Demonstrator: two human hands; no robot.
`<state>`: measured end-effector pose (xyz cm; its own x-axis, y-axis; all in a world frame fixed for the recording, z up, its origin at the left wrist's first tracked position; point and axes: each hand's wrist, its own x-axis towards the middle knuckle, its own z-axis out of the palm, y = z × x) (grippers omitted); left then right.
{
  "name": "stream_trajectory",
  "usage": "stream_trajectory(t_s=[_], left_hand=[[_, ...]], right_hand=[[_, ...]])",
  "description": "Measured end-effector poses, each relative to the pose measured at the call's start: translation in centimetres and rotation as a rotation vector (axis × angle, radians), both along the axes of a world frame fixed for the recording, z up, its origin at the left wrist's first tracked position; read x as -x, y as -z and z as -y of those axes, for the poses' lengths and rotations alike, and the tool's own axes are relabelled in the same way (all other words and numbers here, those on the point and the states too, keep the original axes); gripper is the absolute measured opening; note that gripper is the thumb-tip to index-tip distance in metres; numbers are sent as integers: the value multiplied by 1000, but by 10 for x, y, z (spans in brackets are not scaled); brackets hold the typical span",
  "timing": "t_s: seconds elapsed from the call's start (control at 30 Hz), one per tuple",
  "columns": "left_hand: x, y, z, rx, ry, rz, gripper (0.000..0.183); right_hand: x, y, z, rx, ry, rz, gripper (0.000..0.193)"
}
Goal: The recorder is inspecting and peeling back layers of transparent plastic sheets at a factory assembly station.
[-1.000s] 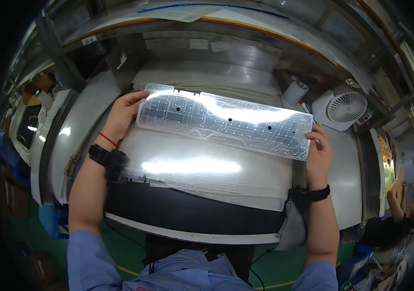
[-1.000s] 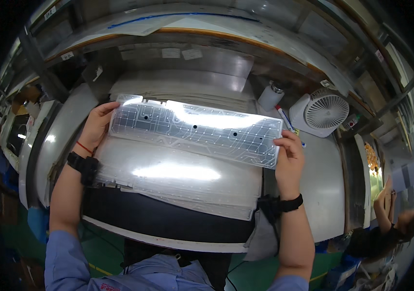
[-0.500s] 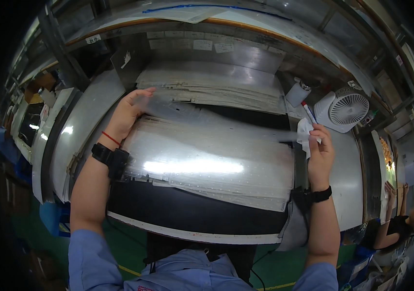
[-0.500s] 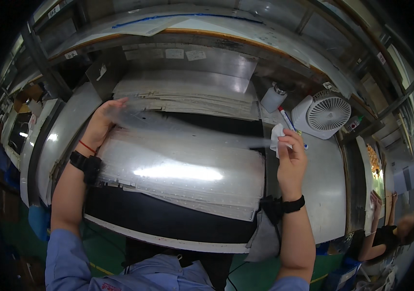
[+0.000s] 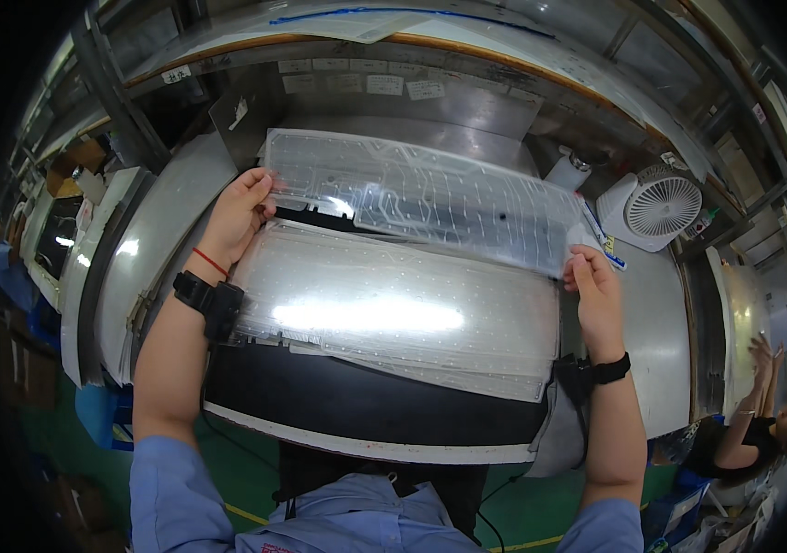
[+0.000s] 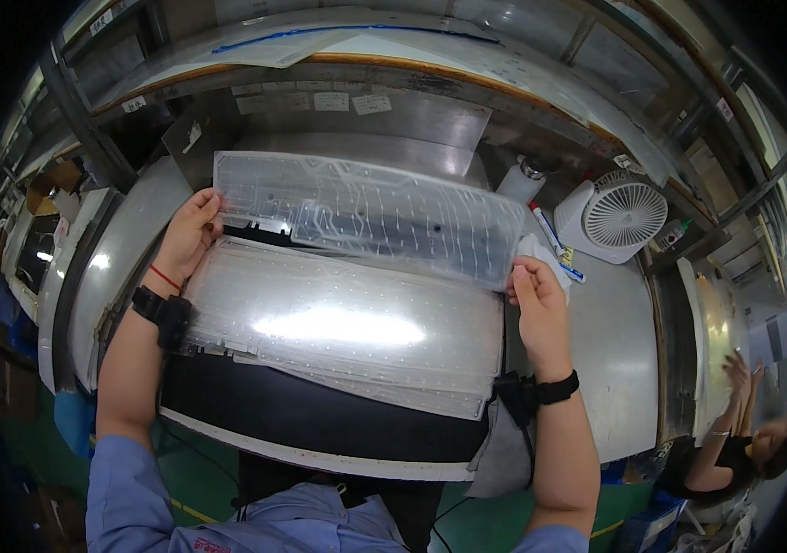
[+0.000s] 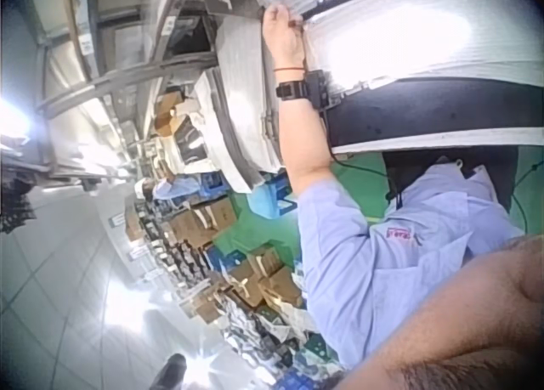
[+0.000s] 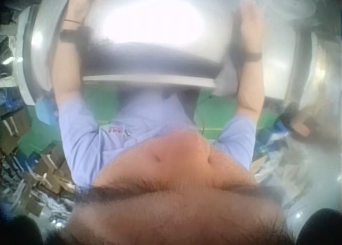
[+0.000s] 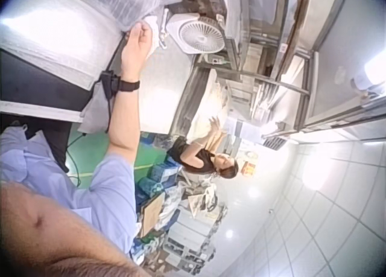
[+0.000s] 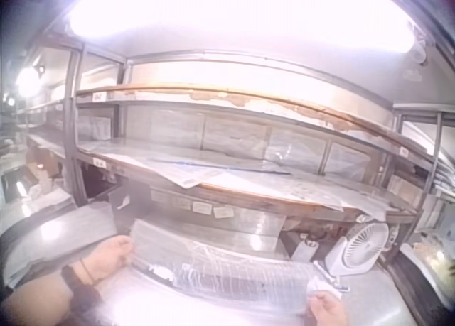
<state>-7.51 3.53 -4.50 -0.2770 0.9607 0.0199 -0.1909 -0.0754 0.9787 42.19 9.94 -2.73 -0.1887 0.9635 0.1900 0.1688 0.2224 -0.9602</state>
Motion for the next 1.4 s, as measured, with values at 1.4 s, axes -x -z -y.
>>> stream_trajectory(t_s=[1.4], left_hand=[[-11, -7, 1, 77, 128, -173, 20]], right_hand=[[-1, -5, 1, 167, 16, -220, 34]])
